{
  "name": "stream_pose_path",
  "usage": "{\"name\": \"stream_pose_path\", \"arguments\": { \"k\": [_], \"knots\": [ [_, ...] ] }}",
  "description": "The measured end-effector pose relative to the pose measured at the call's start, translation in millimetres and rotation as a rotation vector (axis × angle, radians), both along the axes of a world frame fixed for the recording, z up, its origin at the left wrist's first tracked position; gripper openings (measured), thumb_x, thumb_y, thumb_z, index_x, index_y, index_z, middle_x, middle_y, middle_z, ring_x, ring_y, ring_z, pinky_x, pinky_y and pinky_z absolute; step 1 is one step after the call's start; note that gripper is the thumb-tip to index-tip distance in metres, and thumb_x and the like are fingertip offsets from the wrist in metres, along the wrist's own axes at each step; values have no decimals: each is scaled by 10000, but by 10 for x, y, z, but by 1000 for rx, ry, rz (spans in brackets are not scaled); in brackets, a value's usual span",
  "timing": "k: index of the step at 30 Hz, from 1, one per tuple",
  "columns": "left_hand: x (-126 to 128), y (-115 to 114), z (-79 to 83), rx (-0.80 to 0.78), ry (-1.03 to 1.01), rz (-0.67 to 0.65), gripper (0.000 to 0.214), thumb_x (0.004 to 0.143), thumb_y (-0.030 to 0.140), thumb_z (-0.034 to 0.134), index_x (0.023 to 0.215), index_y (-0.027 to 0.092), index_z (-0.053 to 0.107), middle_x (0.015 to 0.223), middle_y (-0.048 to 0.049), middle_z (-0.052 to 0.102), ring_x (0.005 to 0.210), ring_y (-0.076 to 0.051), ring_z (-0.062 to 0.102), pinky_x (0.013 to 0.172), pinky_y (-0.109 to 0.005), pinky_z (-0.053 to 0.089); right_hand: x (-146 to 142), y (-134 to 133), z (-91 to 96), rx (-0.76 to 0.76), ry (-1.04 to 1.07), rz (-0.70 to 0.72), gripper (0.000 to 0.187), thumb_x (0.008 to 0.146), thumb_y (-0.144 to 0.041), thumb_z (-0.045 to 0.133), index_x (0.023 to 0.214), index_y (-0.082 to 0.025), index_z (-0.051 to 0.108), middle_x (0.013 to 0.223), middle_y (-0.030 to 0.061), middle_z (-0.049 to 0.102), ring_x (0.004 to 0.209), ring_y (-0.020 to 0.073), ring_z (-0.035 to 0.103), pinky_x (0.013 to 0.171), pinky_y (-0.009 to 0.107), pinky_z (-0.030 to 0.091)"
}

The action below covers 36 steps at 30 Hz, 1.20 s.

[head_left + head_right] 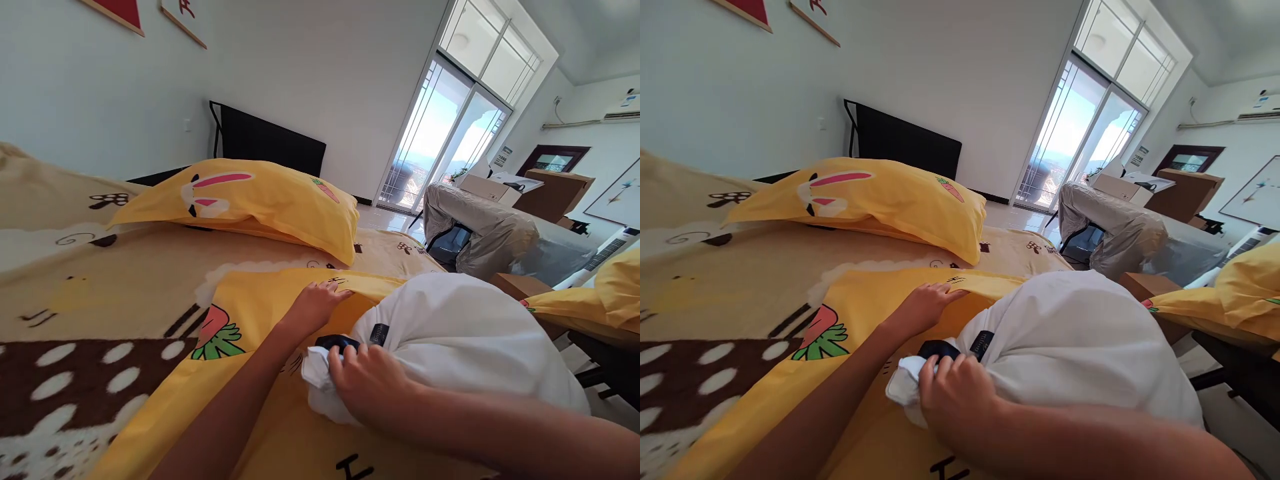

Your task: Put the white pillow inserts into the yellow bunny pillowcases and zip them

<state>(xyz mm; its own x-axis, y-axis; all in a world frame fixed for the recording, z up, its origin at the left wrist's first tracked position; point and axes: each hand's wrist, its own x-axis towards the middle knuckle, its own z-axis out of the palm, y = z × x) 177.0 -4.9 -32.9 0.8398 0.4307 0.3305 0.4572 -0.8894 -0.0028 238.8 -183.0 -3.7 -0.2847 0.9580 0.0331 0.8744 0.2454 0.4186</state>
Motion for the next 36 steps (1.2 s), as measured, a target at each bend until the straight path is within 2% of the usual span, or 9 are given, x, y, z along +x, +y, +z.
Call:
{"name": "stream_pose_path", "arguments": {
  "k": [2, 4, 8, 11, 16, 23, 29, 32, 36],
  "knots": [
    [-62, -2, 88, -52, 11, 19, 526, 714, 0, 396, 1087, 278, 641, 1002, -73, 618, 895, -226, 590, 730, -320, 414, 120, 163, 225, -101, -8, 17, 242, 805, -136, 499, 1035, -95, 557, 788, 128, 650, 638, 193, 620, 500, 274, 410],
    [-143, -18, 182, -100, 27, 25, 410, 707, 42, 437, 964, 263, 666, 956, -49, 618, 842, -207, 598, 686, -296, 415, 236, 344, 391, -200, -8, 46, 180, 796, -143, 500, 962, -132, 568, 824, 107, 662, 673, 195, 635, 535, 275, 422],
    [-339, -85, 358, -229, 129, 134, 352, 793, 113, 406, 1099, 218, 545, 1067, -61, 617, 894, -201, 606, 674, -282, 421, 364, 667, 497, -247, 15, 52, 173, 788, -167, 504, 937, -158, 592, 870, 88, 686, 750, 226, 659, 578, 283, 433],
    [-458, -150, 469, -294, 249, 259, 304, 767, 84, 422, 1033, 153, 554, 1014, -108, 637, 887, -237, 609, 654, -293, 415, 392, 824, 469, -206, 24, 11, 181, 785, -170, 504, 936, -161, 604, 860, 87, 689, 760, 246, 667, 576, 293, 436],
    [-531, -255, 615, -339, 354, 348, 246, 691, 26, 428, 815, 157, 597, 798, -77, 628, 725, -215, 593, 587, -273, 384, 345, 843, 324, -177, 25, -25, 156, 774, -142, 512, 887, -165, 617, 873, 84, 694, 760, 246, 670, 589, 309, 455],
    [-523, -420, 646, -337, 287, 285, 257, 737, 71, 397, 873, 175, 588, 849, -81, 614, 792, -224, 583, 624, -289, 407, 163, 601, 58, -266, 28, 126, 181, 850, -138, 462, 943, -113, 615, 858, 125, 693, 759, 240, 677, 589, 318, 493],
    [-402, -681, 653, -318, 217, 250, 233, 738, 99, 482, 917, 176, 609, 861, -97, 634, 857, -241, 614, 746, -326, 450, 225, 791, -92, -189, 158, 98, 231, 865, -142, 433, 901, -128, 660, 887, 126, 705, 848, 253, 672, 668, 342, 512],
    [-306, -658, 590, -256, 268, 263, 293, 748, 99, 476, 1002, 169, 604, 935, -127, 652, 913, -262, 624, 762, -349, 464, 255, 853, -149, -162, 210, 83, 248, 869, -158, 424, 921, -130, 665, 944, 128, 702, 863, 260, 668, 660, 354, 516],
    [-299, -520, 527, -187, 333, 274, 345, 775, 86, 418, 1071, 144, 585, 980, -158, 663, 929, -303, 639, 750, -407, 483, 308, 851, -44, -151, 227, 88, 234, 851, -165, 451, 928, -128, 669, 915, 116, 711, 823, 241, 679, 647, 324, 515]
  ]
}}
